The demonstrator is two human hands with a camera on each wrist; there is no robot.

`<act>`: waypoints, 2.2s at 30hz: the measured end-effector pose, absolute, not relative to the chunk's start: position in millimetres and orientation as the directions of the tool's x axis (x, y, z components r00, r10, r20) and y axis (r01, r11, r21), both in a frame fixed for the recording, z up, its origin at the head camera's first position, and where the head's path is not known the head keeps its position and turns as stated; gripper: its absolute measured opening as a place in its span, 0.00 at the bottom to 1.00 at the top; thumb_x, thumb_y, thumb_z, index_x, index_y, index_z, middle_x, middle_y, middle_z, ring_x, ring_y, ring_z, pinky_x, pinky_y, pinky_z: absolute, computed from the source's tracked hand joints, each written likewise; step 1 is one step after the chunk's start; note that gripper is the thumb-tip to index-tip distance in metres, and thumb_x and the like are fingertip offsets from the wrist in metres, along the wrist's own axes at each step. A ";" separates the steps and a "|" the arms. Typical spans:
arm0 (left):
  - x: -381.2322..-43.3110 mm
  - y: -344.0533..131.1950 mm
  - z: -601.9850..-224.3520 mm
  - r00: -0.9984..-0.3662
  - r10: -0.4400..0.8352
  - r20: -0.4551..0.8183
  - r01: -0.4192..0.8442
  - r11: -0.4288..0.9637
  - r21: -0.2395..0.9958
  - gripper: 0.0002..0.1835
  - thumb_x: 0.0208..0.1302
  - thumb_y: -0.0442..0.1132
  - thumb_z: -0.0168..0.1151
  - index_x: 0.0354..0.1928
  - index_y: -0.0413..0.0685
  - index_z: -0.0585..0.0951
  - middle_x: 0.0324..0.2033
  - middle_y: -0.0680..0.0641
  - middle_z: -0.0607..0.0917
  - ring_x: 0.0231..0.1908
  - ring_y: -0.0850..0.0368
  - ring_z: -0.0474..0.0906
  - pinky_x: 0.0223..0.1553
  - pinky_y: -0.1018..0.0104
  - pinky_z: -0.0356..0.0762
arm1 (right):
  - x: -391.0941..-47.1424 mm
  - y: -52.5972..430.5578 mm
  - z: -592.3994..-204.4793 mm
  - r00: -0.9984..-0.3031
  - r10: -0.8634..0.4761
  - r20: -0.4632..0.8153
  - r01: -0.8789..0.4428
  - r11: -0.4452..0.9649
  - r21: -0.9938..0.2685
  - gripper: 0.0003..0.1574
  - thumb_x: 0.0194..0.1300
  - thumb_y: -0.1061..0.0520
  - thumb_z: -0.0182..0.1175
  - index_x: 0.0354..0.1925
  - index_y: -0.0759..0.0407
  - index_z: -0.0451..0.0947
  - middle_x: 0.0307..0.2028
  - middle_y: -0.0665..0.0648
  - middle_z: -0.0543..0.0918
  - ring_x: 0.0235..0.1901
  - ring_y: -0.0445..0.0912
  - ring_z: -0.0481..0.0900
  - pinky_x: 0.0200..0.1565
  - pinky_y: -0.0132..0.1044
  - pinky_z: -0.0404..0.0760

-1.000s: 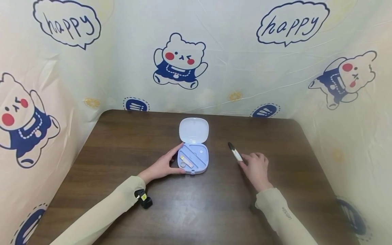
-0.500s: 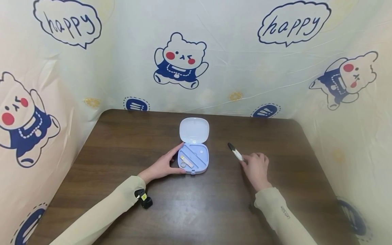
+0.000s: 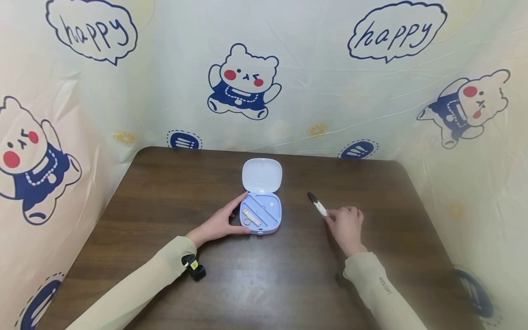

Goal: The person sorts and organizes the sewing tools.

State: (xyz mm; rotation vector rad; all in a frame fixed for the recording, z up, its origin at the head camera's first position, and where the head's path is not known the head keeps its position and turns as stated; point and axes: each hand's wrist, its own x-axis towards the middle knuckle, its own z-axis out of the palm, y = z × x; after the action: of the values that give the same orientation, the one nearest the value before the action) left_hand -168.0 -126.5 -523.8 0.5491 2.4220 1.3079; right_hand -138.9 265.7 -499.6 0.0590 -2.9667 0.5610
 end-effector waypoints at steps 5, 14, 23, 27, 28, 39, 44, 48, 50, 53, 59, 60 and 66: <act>-168.7 -126.2 -524.3 -0.869 0.483 -0.109 0.173 0.504 0.846 0.63 0.55 0.62 0.79 0.84 0.74 0.45 0.83 0.51 0.52 0.80 0.50 0.50 0.76 0.46 0.57 | -139.2 267.3 -500.3 -0.991 -0.014 0.130 -0.062 0.926 -0.371 0.13 0.66 0.58 0.72 0.48 0.61 0.91 0.41 0.64 0.90 0.51 0.67 0.73 0.63 0.72 0.56; -170.2 -126.8 -525.6 -0.870 0.482 -0.100 0.181 0.502 0.846 0.65 0.55 0.62 0.79 0.85 0.66 0.45 0.82 0.50 0.53 0.80 0.49 0.51 0.75 0.47 0.59 | -136.5 266.8 -500.1 -0.990 -0.015 0.138 -0.068 0.918 -0.390 0.13 0.66 0.58 0.72 0.47 0.61 0.90 0.36 0.60 0.90 0.52 0.67 0.72 0.62 0.72 0.56; -171.2 -126.0 -526.6 -0.873 0.474 -0.113 0.159 0.496 0.854 0.63 0.55 0.61 0.79 0.85 0.65 0.47 0.82 0.51 0.54 0.79 0.52 0.54 0.72 0.49 0.66 | -130.9 254.4 -491.3 -0.987 -0.044 0.153 -0.102 0.913 -0.394 0.13 0.65 0.57 0.73 0.48 0.60 0.91 0.34 0.59 0.89 0.53 0.67 0.73 0.64 0.71 0.56; -170.8 -125.2 -526.1 -0.875 0.467 -0.124 0.150 0.506 0.849 0.63 0.55 0.62 0.79 0.85 0.66 0.47 0.82 0.52 0.54 0.79 0.52 0.55 0.72 0.50 0.66 | -128.3 246.0 -484.1 -0.985 -0.059 0.165 -0.122 0.905 -0.408 0.13 0.64 0.58 0.74 0.47 0.59 0.91 0.32 0.58 0.89 0.53 0.66 0.73 0.63 0.72 0.58; -169.9 -125.0 -526.1 -0.875 0.468 -0.125 0.149 0.505 0.850 0.63 0.55 0.62 0.79 0.85 0.65 0.47 0.82 0.52 0.54 0.79 0.52 0.55 0.73 0.50 0.66 | -127.6 244.0 -482.8 -0.984 -0.063 0.164 -0.127 0.903 -0.410 0.13 0.64 0.58 0.74 0.47 0.59 0.91 0.32 0.57 0.89 0.53 0.66 0.73 0.62 0.71 0.58; -169.4 -124.6 -526.2 -0.870 0.475 -0.129 0.143 0.496 0.856 0.64 0.55 0.62 0.79 0.85 0.67 0.46 0.82 0.53 0.53 0.79 0.53 0.54 0.73 0.50 0.64 | -124.4 224.0 -470.5 -0.976 -0.105 0.190 -0.178 0.888 -0.423 0.12 0.63 0.57 0.75 0.45 0.58 0.92 0.31 0.57 0.88 0.52 0.64 0.73 0.61 0.67 0.60; -170.8 -124.7 -525.9 -0.869 0.479 -0.124 0.150 0.494 0.857 0.64 0.56 0.62 0.79 0.85 0.65 0.46 0.82 0.53 0.53 0.79 0.53 0.54 0.73 0.50 0.65 | -123.9 215.0 -468.1 -0.973 -0.123 0.195 -0.196 0.889 -0.414 0.12 0.63 0.56 0.75 0.45 0.57 0.92 0.29 0.54 0.87 0.52 0.63 0.73 0.60 0.66 0.61; -171.3 -124.9 -526.3 -0.868 0.481 -0.123 0.153 0.495 0.855 0.64 0.56 0.61 0.79 0.85 0.65 0.46 0.82 0.53 0.53 0.79 0.53 0.54 0.73 0.51 0.65 | -123.9 207.2 -463.7 -0.971 -0.134 0.199 -0.205 0.891 -0.405 0.11 0.62 0.56 0.75 0.44 0.56 0.92 0.28 0.54 0.86 0.51 0.63 0.73 0.61 0.66 0.61; -171.5 -125.0 -526.0 -0.868 0.480 -0.124 0.152 0.495 0.855 0.64 0.56 0.62 0.79 0.85 0.65 0.46 0.82 0.53 0.54 0.79 0.53 0.54 0.73 0.51 0.65 | -124.2 203.3 -462.2 -0.971 -0.138 0.195 -0.207 0.893 -0.400 0.11 0.62 0.56 0.76 0.44 0.56 0.92 0.29 0.54 0.85 0.52 0.63 0.73 0.61 0.66 0.61; -171.4 -125.3 -525.1 -0.869 0.479 -0.122 0.152 0.494 0.856 0.64 0.56 0.62 0.79 0.85 0.64 0.47 0.82 0.52 0.54 0.79 0.53 0.55 0.73 0.50 0.65 | -124.5 197.0 -461.0 -0.973 -0.143 0.183 -0.206 0.893 -0.401 0.12 0.61 0.56 0.77 0.44 0.56 0.92 0.29 0.54 0.85 0.53 0.63 0.73 0.63 0.66 0.61; -171.6 -126.5 -525.8 -0.870 0.479 -0.116 0.157 0.493 0.856 0.63 0.56 0.61 0.79 0.85 0.64 0.47 0.82 0.51 0.54 0.79 0.52 0.55 0.72 0.49 0.66 | -124.8 185.0 -461.9 -0.966 -0.165 0.200 -0.235 0.884 -0.404 0.12 0.60 0.57 0.78 0.43 0.55 0.93 0.27 0.52 0.84 0.52 0.62 0.73 0.62 0.64 0.62; -171.8 -126.5 -526.3 -0.870 0.480 -0.116 0.159 0.495 0.855 0.63 0.56 0.61 0.78 0.85 0.64 0.47 0.82 0.51 0.54 0.79 0.52 0.54 0.72 0.50 0.66 | -124.8 183.0 -462.1 -0.964 -0.170 0.205 -0.241 0.882 -0.405 0.12 0.60 0.57 0.78 0.43 0.55 0.93 0.26 0.52 0.84 0.52 0.61 0.73 0.62 0.64 0.62; -172.7 -126.3 -528.1 -0.869 0.481 -0.118 0.161 0.499 0.851 0.63 0.56 0.61 0.78 0.85 0.65 0.46 0.82 0.52 0.54 0.79 0.54 0.55 0.72 0.51 0.66 | -125.1 171.4 -462.8 -0.956 -0.197 0.220 -0.273 0.871 -0.408 0.12 0.60 0.57 0.78 0.43 0.54 0.93 0.26 0.51 0.82 0.51 0.61 0.74 0.62 0.64 0.63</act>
State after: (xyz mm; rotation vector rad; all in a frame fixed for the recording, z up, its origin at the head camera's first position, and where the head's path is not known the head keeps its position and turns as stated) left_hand -172.7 -126.3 -528.1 0.5364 2.4073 1.3145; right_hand -125.1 171.4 -462.8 0.3632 -2.8717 0.6637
